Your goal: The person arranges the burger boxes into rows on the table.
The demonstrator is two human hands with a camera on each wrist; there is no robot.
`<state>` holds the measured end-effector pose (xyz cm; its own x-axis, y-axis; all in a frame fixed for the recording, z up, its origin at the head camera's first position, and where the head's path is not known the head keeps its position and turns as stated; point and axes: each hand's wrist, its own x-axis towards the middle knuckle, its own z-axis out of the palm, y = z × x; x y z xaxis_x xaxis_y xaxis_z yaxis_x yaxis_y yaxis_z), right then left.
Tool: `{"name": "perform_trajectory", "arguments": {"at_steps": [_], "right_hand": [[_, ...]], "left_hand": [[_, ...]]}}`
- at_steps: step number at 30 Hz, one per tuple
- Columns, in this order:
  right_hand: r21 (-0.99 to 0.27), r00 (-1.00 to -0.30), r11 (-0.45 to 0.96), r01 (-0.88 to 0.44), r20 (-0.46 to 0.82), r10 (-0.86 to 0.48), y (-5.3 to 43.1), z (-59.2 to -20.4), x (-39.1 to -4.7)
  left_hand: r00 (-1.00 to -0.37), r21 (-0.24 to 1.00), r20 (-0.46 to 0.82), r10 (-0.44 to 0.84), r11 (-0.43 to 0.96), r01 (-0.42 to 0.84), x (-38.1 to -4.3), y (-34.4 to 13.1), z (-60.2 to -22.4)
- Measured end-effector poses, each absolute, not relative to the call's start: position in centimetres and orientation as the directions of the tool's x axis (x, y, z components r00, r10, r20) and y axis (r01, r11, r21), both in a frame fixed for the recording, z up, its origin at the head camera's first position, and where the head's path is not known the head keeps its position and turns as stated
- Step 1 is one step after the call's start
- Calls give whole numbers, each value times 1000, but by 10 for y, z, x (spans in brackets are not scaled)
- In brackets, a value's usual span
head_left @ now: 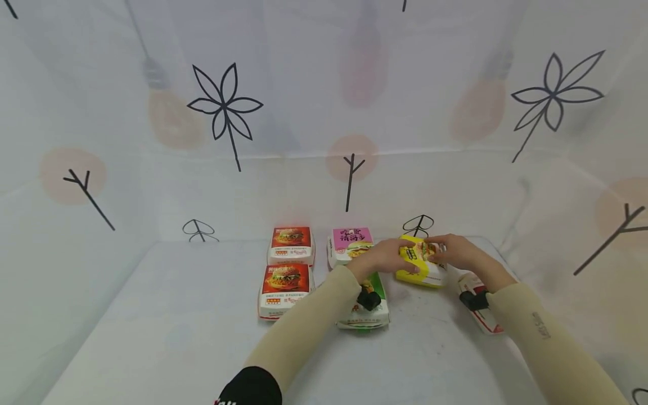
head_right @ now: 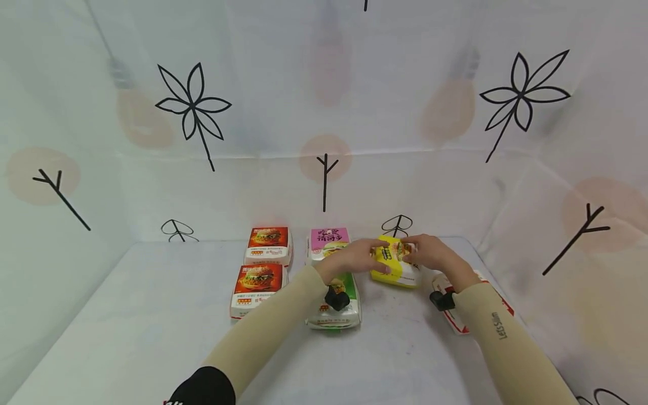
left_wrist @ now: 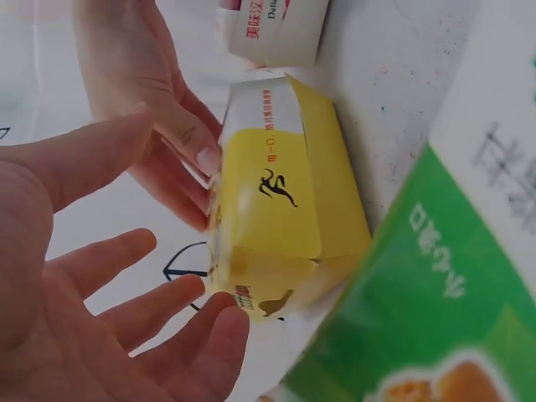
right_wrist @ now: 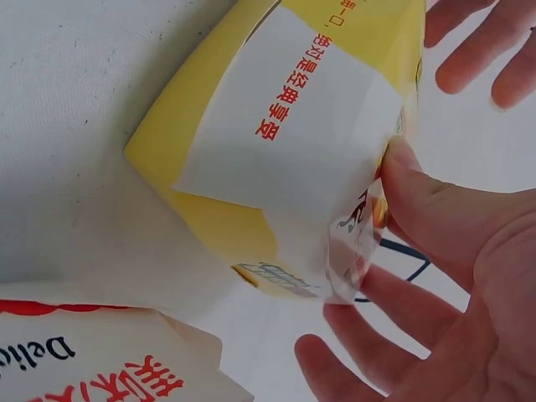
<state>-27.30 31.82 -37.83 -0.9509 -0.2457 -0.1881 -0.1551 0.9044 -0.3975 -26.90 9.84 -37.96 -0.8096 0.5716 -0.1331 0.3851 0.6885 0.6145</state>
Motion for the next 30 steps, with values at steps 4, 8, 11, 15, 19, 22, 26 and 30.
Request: {"name": "perform_trajectory", "arguments": {"at_steps": [4, 8, 11, 15, 19, 22, 26, 30], "right_hand": [[-416, -951, 900, -127, -207, -230, 319, -380, -273], [-417, -951, 899, -130, -204, -233, 321, -381, -272], [-415, -949, 898, -148, -194, -247, 323, -379, -270], [-416, -944, 890, -188, -171, -280, 326, -376, -268], [-414, -942, 884, -218, -148, -301, 329, -375, -268], [-422, -942, 879, -221, -139, -304, 332, -376, -268], [-442, -942, 870, -218, -137, -306, 334, -376, -264], [-459, -946, 866, -198, -142, -292, 335, -377, -261]], "left_hand": [[-812, 546, -135, 568, 726, 418, -264, 97, -378], [-789, 526, -144, 597, 722, 450, -260, 97, -378], [-782, 543, -148, 606, 711, 448, -259, 96, -378], [-785, 556, -145, 603, 706, 439, -260, 97, -378], [-784, 560, -144, 603, 703, 438, -262, 96, -379], [-785, 571, -147, 602, 700, 430, -264, 95, -381], [-793, 598, -151, 591, 693, 403, -267, 93, -384], [-806, 624, -152, 572, 688, 370, -270, 93, -387]]}}
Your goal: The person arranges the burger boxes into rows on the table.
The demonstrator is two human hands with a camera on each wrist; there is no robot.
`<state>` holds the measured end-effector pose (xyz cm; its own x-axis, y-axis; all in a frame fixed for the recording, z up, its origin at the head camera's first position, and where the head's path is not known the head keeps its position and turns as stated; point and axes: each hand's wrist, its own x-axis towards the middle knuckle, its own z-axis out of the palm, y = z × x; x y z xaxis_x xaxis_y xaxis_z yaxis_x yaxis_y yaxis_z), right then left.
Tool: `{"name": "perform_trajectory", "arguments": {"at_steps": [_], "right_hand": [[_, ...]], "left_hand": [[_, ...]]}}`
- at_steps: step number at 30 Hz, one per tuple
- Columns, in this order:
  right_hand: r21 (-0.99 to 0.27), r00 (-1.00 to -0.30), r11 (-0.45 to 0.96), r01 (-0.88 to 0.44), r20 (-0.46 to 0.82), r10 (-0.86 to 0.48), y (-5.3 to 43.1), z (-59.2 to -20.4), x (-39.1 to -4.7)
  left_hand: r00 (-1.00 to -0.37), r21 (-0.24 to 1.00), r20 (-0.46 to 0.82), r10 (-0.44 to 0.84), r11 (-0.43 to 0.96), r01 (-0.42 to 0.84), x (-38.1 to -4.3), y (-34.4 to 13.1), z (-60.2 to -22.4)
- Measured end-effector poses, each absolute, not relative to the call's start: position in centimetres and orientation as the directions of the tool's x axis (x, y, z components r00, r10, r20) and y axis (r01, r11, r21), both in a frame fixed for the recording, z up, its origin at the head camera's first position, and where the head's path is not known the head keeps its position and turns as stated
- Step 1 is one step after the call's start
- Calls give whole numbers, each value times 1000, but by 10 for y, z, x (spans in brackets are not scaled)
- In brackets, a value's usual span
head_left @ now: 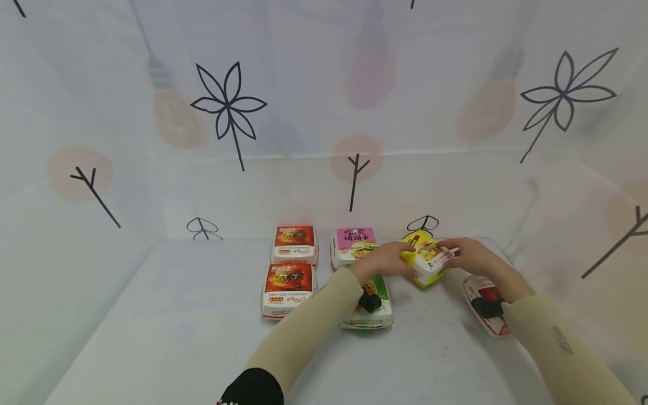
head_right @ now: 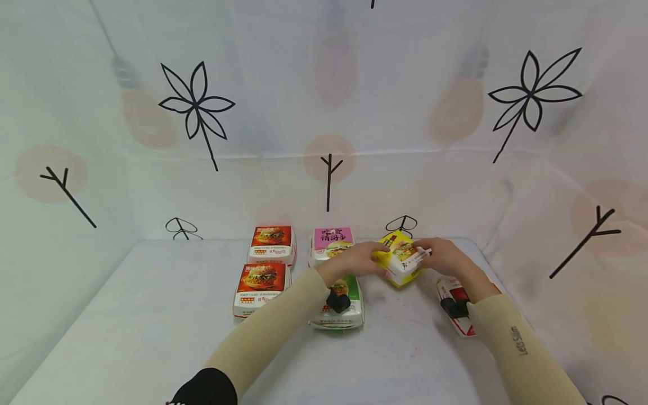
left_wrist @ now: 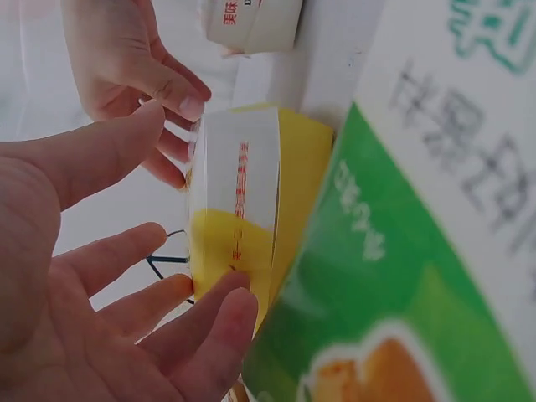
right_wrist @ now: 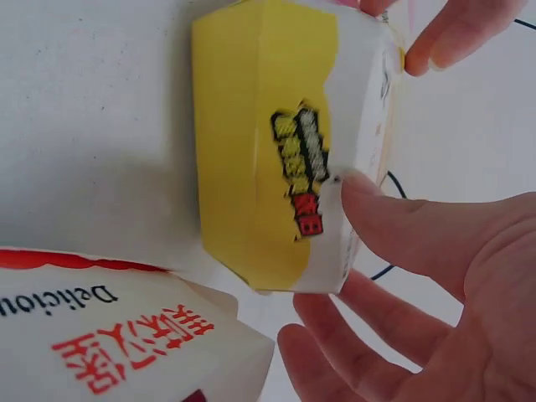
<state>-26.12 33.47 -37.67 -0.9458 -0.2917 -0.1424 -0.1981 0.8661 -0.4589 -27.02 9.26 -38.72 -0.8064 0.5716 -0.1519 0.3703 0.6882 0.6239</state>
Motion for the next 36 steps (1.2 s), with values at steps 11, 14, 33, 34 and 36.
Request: {"name": "perform_trajectory", "arguments": {"at_steps": [11, 14, 33, 34, 36], "right_hand": [[-502, -971, 865, -20, -195, -136, 327, -381, -254], [-497, -972, 868, -20, -193, -133, 325, -384, -254], [-495, -979, 868, -27, -161, -122, 313, -397, -268], [-496, -980, 868, -23, -162, -119, 313, -397, -269], [-501, -979, 865, -22, -165, -120, 314, -397, -270]], "left_hand": [[-831, 597, -150, 536, 719, 356, -278, 103, -389], [-837, 562, -142, 528, 739, 371, -281, 107, -388], [-912, 439, -125, 392, 846, 303, -293, 123, -388], [-914, 440, -121, 388, 846, 301, -293, 124, -388], [-915, 427, -114, 386, 851, 306, -294, 124, -389]]}}
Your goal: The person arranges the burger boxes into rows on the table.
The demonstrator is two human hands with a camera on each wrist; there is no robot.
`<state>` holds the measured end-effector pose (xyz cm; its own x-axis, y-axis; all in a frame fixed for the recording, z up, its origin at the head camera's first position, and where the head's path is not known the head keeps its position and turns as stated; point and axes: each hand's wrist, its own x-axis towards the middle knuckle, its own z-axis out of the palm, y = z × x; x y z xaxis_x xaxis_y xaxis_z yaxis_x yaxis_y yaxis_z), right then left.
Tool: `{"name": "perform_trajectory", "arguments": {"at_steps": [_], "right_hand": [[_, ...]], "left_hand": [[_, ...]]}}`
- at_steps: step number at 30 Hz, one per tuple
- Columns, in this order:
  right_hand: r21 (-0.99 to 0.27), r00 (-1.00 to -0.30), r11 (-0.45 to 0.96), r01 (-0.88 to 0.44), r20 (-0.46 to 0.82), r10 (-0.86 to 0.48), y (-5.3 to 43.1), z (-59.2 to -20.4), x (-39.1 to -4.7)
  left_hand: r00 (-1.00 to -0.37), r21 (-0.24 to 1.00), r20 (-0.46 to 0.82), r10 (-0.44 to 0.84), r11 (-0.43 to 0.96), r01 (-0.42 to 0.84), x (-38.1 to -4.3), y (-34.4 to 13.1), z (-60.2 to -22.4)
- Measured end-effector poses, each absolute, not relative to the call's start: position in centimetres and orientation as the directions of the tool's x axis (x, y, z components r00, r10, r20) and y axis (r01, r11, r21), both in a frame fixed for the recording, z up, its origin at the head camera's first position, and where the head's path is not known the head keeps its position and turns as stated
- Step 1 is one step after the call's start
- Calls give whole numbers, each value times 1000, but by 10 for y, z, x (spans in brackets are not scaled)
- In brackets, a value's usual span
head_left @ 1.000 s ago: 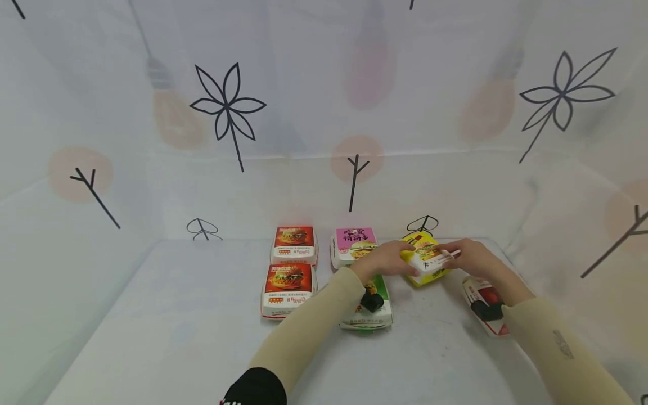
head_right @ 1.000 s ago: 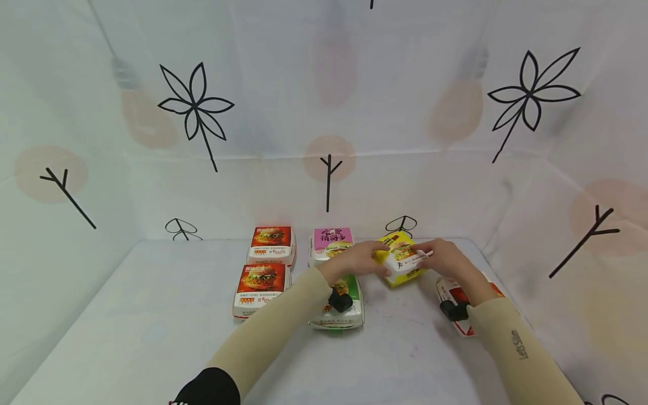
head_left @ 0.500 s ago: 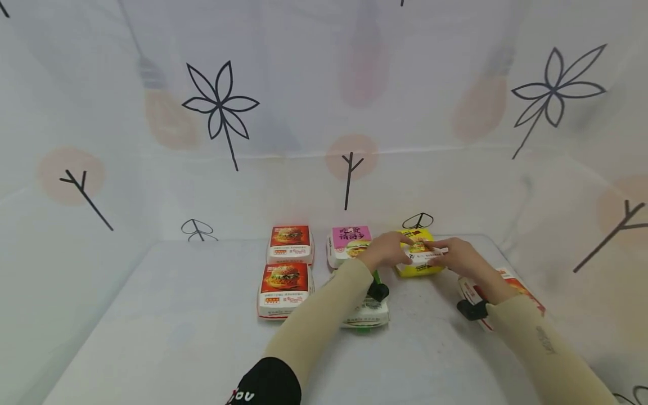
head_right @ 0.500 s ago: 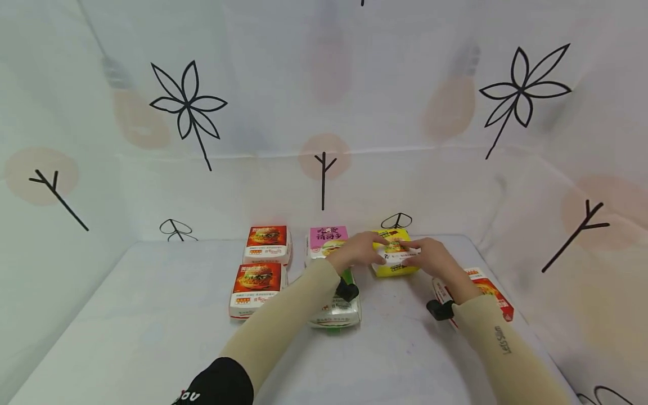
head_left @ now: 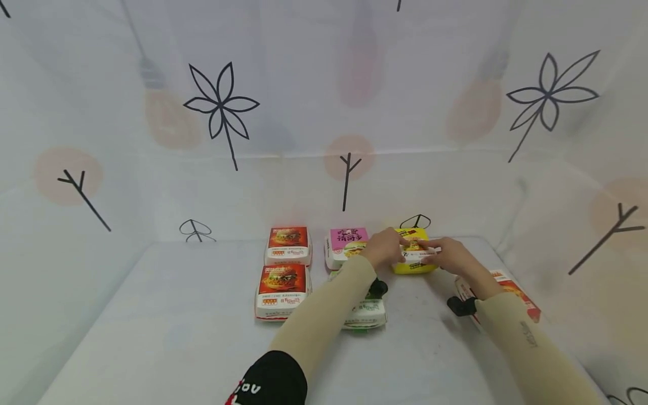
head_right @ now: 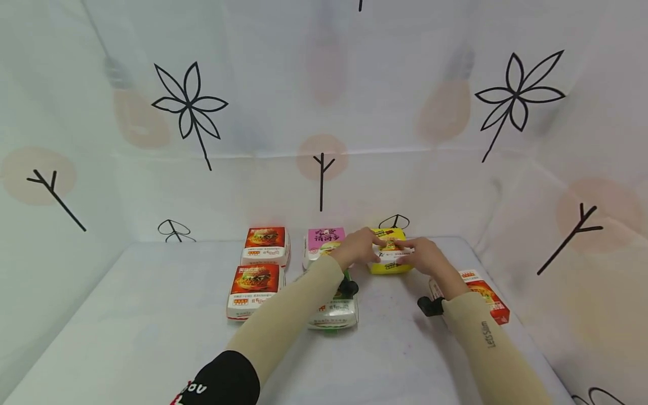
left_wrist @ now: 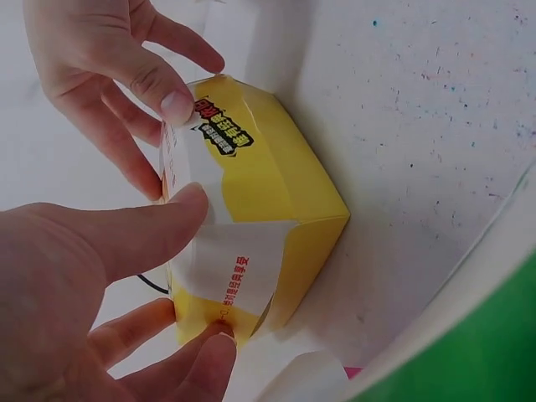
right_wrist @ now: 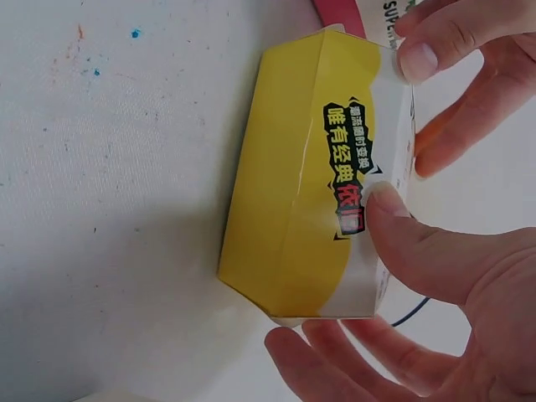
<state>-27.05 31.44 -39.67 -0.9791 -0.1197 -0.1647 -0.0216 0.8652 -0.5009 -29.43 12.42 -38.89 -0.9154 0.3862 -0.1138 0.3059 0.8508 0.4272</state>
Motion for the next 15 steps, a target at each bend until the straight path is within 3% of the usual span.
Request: {"name": "perform_trajectory", "arguments": {"at_steps": [15], "right_hand": [[-478, -979, 877, -54, -149, -142, 319, -405, -277]], "left_hand": [[-918, 449, -107, 381, 843, 297, -297, 122, -392]]}}
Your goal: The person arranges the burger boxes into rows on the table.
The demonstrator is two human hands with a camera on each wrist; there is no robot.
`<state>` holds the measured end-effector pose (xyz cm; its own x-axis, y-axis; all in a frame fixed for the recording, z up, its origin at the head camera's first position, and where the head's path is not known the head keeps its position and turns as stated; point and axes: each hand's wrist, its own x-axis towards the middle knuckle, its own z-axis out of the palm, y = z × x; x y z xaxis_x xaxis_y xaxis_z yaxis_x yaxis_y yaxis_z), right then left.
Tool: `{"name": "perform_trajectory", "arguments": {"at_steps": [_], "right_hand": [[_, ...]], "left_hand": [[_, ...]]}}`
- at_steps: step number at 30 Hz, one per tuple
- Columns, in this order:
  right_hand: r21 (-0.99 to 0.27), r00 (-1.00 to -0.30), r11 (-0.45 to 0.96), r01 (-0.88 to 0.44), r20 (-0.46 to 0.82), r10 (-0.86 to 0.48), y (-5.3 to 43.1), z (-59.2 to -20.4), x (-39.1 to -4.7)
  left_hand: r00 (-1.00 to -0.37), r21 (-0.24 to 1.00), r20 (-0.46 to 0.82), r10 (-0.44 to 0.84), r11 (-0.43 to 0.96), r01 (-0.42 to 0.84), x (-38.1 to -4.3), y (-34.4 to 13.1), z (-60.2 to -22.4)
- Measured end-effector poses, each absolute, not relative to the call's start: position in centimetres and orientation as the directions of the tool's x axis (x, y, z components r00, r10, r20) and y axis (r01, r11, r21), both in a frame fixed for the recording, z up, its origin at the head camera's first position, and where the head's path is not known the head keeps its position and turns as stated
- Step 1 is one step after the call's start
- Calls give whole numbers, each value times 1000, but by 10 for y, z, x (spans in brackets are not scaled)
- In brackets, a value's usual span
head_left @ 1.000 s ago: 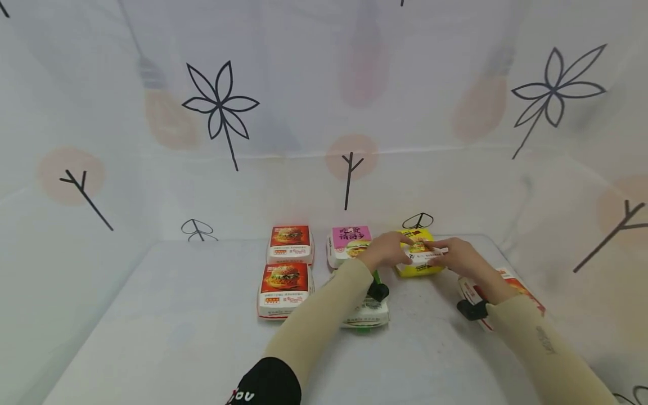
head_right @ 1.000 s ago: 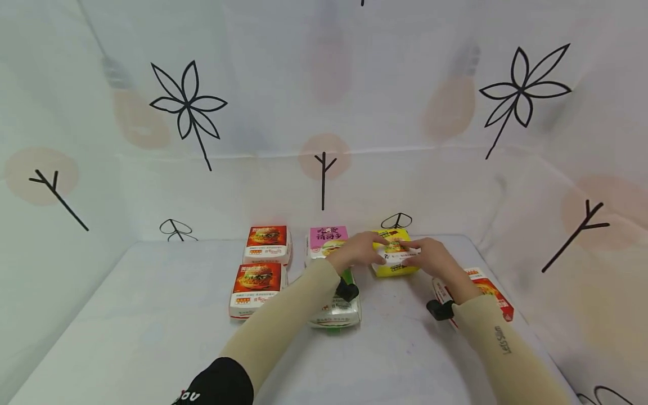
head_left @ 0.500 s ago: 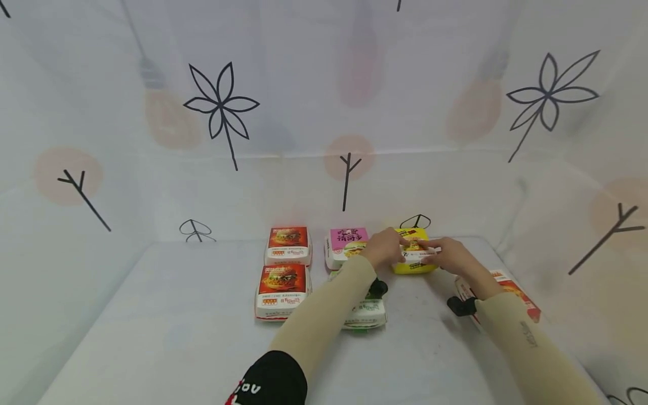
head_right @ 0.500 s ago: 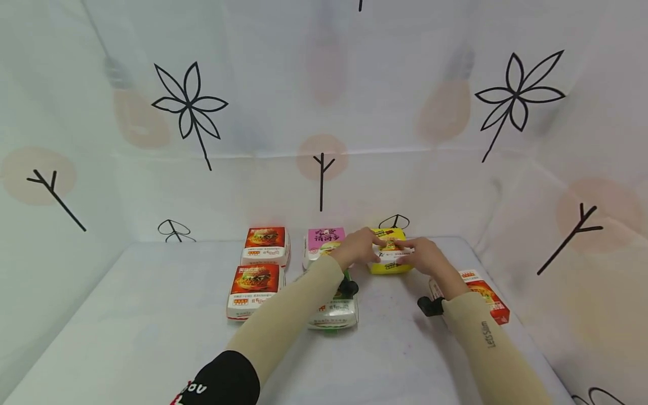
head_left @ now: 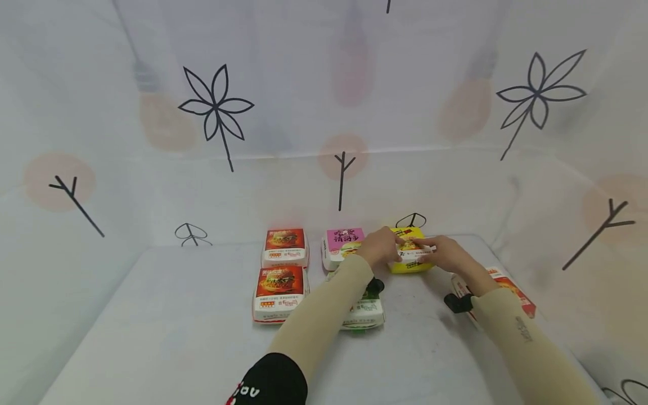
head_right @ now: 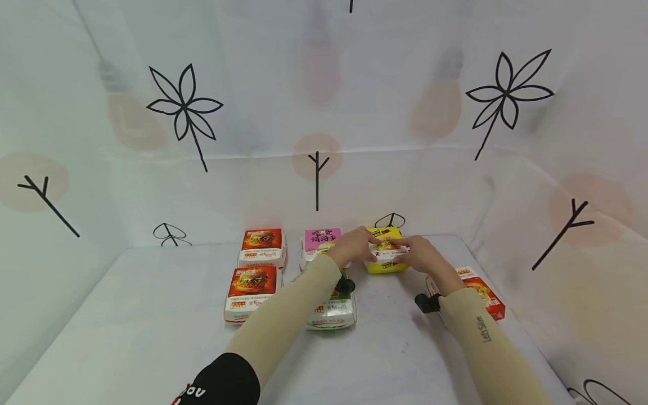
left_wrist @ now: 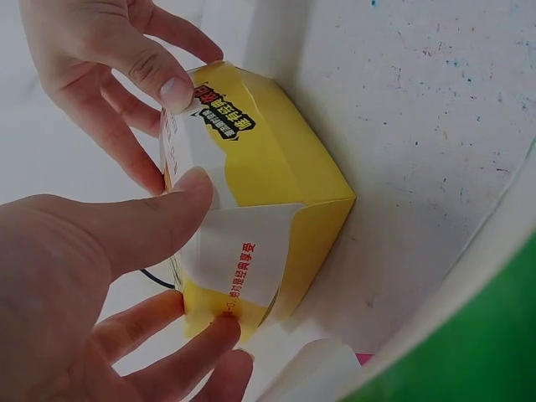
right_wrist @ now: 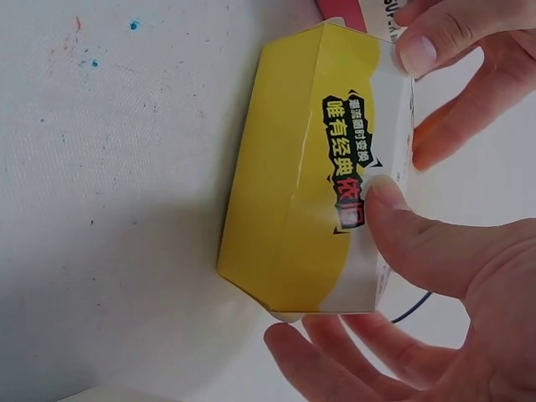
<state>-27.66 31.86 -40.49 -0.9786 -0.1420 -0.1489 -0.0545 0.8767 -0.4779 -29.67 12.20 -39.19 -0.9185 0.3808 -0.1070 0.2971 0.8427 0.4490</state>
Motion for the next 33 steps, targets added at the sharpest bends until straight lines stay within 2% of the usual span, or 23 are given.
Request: {"name": "perform_trajectory", "arguments": {"at_steps": [9, 17, 25, 33], "right_hand": [[-466, -978, 880, -97, -121, -172, 317, -399, -269], [-465, -977, 876, -129, -92, -193, 328, -387, -256], [-463, -981, 870, -169, -8, -194, 355, -361, -219], [-405, -994, 907, -112, 55, -98, 400, -368, -182]], "left_hand": [[-904, 346, -89, 418, 864, 365, -294, 124, -388], [-913, 309, -118, 391, 888, 340, -293, 126, -386], [-911, 322, -129, 391, 886, 335, -294, 124, -386], [-915, 320, -139, 380, 891, 322, -292, 124, -382]]}}
